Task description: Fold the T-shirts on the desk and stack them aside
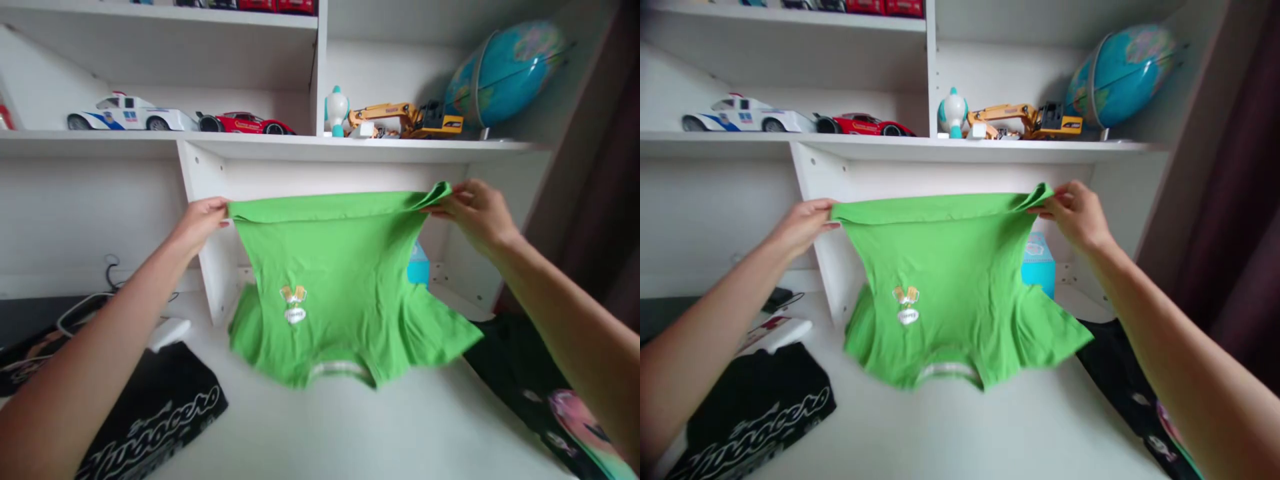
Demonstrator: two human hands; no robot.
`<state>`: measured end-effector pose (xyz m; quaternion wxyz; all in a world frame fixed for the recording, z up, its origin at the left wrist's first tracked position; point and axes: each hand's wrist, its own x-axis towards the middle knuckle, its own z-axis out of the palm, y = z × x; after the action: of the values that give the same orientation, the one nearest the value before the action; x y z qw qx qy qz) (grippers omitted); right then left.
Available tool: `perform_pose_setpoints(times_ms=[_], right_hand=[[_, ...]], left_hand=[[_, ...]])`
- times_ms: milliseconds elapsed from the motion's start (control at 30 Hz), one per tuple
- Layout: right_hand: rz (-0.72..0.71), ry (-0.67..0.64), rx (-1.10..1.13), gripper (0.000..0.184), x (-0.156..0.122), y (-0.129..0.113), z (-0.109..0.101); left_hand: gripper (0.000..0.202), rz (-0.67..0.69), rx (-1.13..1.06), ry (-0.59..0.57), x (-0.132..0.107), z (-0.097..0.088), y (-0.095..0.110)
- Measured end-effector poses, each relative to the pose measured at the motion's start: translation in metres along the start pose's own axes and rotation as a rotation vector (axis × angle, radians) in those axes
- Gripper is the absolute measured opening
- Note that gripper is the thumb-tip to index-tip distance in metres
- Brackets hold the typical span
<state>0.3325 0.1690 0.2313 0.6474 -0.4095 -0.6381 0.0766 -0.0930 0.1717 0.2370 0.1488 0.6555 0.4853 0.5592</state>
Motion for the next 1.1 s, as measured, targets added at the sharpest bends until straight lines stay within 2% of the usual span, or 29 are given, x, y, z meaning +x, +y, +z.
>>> perform_pose_setpoints(times_ms=[67, 133, 233, 300, 400, 433, 500, 567, 667, 733, 833, 900, 967, 1033, 1100], right_hand=[[-0.067, 0.062, 0.025, 0.008, -0.002, -0.011, -0.014], [-0.078, 0.041, 0.013, 0.020, -0.017, -0.014, -0.030], [0.004, -0.153, -0.080, 0.038, -0.062, 0.012, -0.053], [0.096, -0.374, -0.193, 0.036, -0.100, 0.043, -0.069], [0.246, -0.778, -0.325, 0.025, -0.150, 0.090, -0.089], [0.271, -0.865, -0.359, 0.025, -0.161, 0.100, -0.093], [0.272, -0.939, -0.415, 0.028, -0.174, 0.113, -0.089], [0.238, -0.936, -0.436, 0.033, -0.175, 0.115, -0.068], [0.176, -0.946, -0.458, 0.042, -0.171, 0.117, -0.014], [0.143, -0.945, -0.499, 0.045, -0.173, 0.124, 0.025], [0.148, -0.947, -0.591, 0.051, -0.192, 0.139, 0.065], [0.188, -0.967, -0.649, 0.055, -0.210, 0.146, 0.074], [0.224, -0.995, -0.687, 0.059, -0.226, 0.148, 0.070], [0.234, -1.032, -0.694, 0.063, -0.231, 0.148, 0.062], [0.223, -1.060, -0.680, 0.059, -0.224, 0.147, 0.057]], left_hand=[[0.033, 0.133, -0.057, 0.035, -0.007, -0.010, 0.018], [0.031, 0.214, -0.020, -0.040, -0.024, -0.017, 0.027], [0.019, 0.159, 0.161, -0.365, -0.063, -0.015, 0.017], [0.016, 0.071, 0.277, -0.641, -0.095, -0.007, 0.002], [0.032, -0.072, 0.465, -1.060, -0.137, 0.007, -0.016], [0.039, -0.106, 0.519, -1.182, -0.146, 0.012, -0.020], [0.043, -0.119, 0.573, -1.307, -0.153, 0.026, -0.027], [0.042, -0.052, 0.557, -1.297, -0.146, 0.047, -0.039], [0.051, 0.012, 0.548, -1.138, -0.124, 0.093, -0.074], [0.056, -0.056, 0.612, -0.985, -0.113, 0.125, -0.108], [0.073, -0.189, 0.709, -0.878, -0.109, 0.158, -0.156], [0.081, -0.257, 0.760, -0.846, -0.111, 0.163, -0.180], [0.081, -0.283, 0.789, -0.826, -0.110, 0.158, -0.194], [0.079, -0.270, 0.796, -0.832, -0.103, 0.152, -0.201], [0.074, -0.247, 0.795, -0.836, -0.091, 0.151, -0.202]])
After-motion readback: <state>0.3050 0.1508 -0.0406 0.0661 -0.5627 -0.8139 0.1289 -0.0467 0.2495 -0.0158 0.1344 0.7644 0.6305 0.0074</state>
